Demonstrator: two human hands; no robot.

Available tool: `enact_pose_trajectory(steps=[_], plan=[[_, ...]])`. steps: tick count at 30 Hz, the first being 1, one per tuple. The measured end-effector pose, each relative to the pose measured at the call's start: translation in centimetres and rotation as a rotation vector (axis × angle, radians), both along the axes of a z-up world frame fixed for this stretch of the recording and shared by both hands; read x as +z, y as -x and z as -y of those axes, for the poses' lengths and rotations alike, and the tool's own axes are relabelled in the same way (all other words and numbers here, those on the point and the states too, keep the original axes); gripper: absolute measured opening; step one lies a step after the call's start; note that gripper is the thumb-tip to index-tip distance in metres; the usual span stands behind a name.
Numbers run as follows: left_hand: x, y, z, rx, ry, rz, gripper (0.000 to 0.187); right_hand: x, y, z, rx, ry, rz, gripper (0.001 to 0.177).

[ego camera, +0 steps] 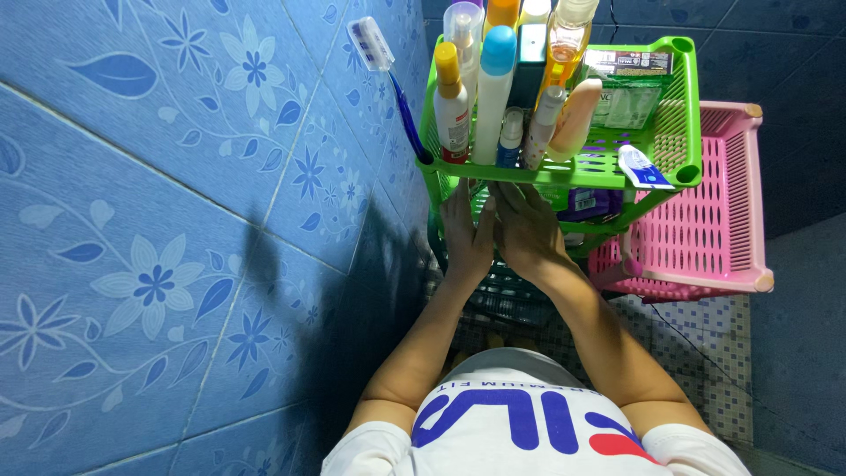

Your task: The person organizes toiletries and personal care items on a green wall-mounted rack in a bathroom. They pick up, inspect, and place back multiple small boxes, bottles, and a pack of wipes, then unfold a white cloth at the end.

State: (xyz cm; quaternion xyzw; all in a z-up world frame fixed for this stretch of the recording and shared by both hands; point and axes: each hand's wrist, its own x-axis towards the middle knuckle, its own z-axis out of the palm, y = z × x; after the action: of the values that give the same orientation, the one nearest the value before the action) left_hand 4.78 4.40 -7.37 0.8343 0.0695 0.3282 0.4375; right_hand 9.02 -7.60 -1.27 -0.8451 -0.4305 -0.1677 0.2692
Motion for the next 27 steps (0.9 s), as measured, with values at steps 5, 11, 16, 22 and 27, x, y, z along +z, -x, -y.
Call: enact_pose_trajectory(steps=[5, 11, 16, 22, 27], plan=[[0.7, 0.7, 0.4, -0.084, 0.206, 0.035, 0.058, 1.4, 1.4, 0.8, 0.005, -0.062, 0.009, 0.058], [0.0, 0.7, 0.5, -0.202, 0.479, 0.08, 0.051, 1.8, 2.6, 1.3, -0.026, 0.009, 0.042, 0.049], [-0.2, 1.0, 0.9, -0.363, 0.947, 0.095, 0.051, 2.3, 3.9, 2.1, 0.0, -0.008, 0.068, 0.046], [1.1, 2.2, 1.3, -0.377, 1.101, 0.073, 0.047, 3.5, 5.3, 2.8, 0.03, 0.052, 0.144, 0.04], [1.0, 2.9, 1.2, -0.444, 1.158, 0.123, 0.037, 5.0, 6.4, 3.5, 0.047, 0.011, 0.178, 0.046]])
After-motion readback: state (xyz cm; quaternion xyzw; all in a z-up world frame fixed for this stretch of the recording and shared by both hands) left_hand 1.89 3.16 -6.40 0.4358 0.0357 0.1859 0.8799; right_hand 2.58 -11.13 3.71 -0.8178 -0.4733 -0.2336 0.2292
